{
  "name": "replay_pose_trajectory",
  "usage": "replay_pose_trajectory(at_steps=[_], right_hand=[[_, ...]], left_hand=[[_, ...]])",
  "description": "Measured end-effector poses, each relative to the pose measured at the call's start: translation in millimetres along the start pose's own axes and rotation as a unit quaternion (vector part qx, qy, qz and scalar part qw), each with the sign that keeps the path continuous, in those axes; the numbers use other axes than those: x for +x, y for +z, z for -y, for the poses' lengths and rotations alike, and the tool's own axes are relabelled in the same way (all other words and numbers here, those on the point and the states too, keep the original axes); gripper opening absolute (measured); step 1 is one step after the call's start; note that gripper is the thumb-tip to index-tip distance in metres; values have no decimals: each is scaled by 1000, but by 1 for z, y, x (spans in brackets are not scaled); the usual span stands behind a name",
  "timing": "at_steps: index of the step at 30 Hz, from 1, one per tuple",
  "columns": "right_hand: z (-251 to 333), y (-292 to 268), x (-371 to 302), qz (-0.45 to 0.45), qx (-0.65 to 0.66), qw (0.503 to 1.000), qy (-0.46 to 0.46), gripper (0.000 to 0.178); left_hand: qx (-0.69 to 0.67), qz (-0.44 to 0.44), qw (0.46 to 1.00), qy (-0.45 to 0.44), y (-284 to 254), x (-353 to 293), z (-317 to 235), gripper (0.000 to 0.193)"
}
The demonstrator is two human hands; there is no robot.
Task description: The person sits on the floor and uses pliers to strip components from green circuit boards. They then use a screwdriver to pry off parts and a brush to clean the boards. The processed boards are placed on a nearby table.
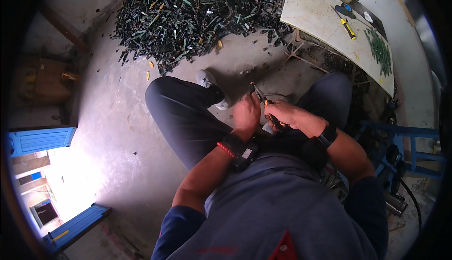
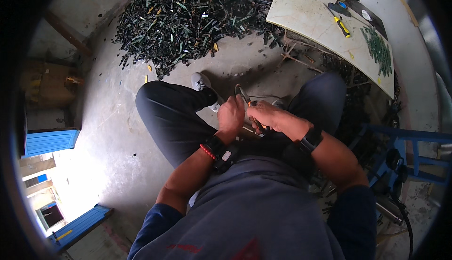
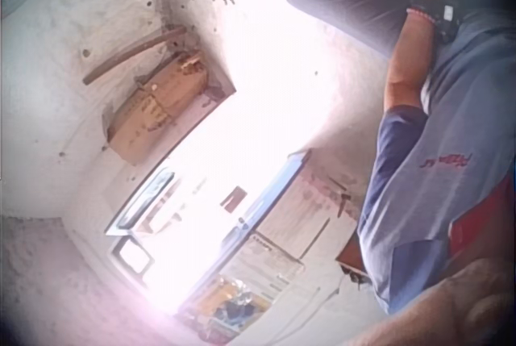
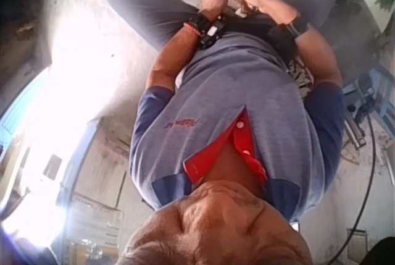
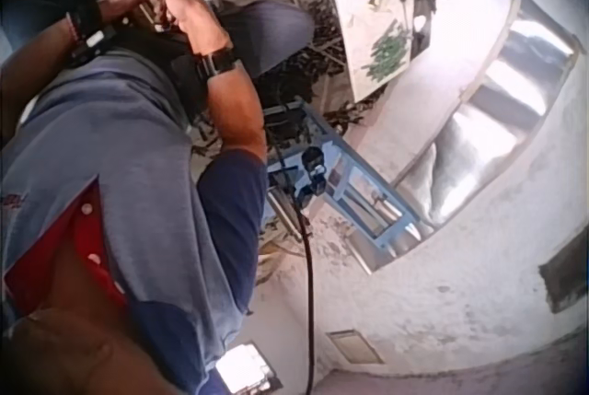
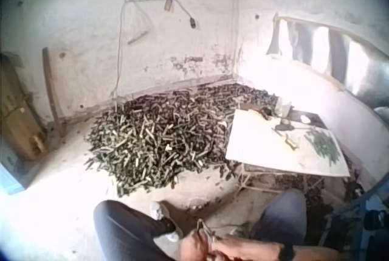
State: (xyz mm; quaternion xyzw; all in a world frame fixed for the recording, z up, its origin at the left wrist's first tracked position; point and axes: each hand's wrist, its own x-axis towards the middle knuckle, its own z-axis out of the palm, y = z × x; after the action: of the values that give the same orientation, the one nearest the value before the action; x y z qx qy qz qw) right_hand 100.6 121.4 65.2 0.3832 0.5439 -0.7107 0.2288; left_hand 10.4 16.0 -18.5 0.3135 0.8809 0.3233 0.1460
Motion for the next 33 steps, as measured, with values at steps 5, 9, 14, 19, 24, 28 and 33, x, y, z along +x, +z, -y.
replay_pose_trajectory(at_steps=[5,9,14,19,24,28,33], right_hand=[[-3,2,3,15,17,1000,-21,21],[-6,6,3,2,24,999,-30,22],[-35,-1,13,-96,-193,959,-184,28],[-36,-6,2,-52,-152,980,-116,28],[-34,-7,0,-37,-136,981,-136,26],[-29,-2,-1,-55,-129,979,-150,26],[-27,0,-1,-68,-165,975,-135,27]], left_hand=[[-3,24,1000,-4,-5,1,0,36],[-84,12,996,-28,-13,1,-7,38],[-225,18,972,-63,-6,4,0,41],[-265,53,957,-103,-17,5,-8,39],[-231,11,972,-54,-13,3,-6,37],[-185,16,981,-49,-14,3,-8,39],[-160,27,984,-75,-18,2,-13,46]])
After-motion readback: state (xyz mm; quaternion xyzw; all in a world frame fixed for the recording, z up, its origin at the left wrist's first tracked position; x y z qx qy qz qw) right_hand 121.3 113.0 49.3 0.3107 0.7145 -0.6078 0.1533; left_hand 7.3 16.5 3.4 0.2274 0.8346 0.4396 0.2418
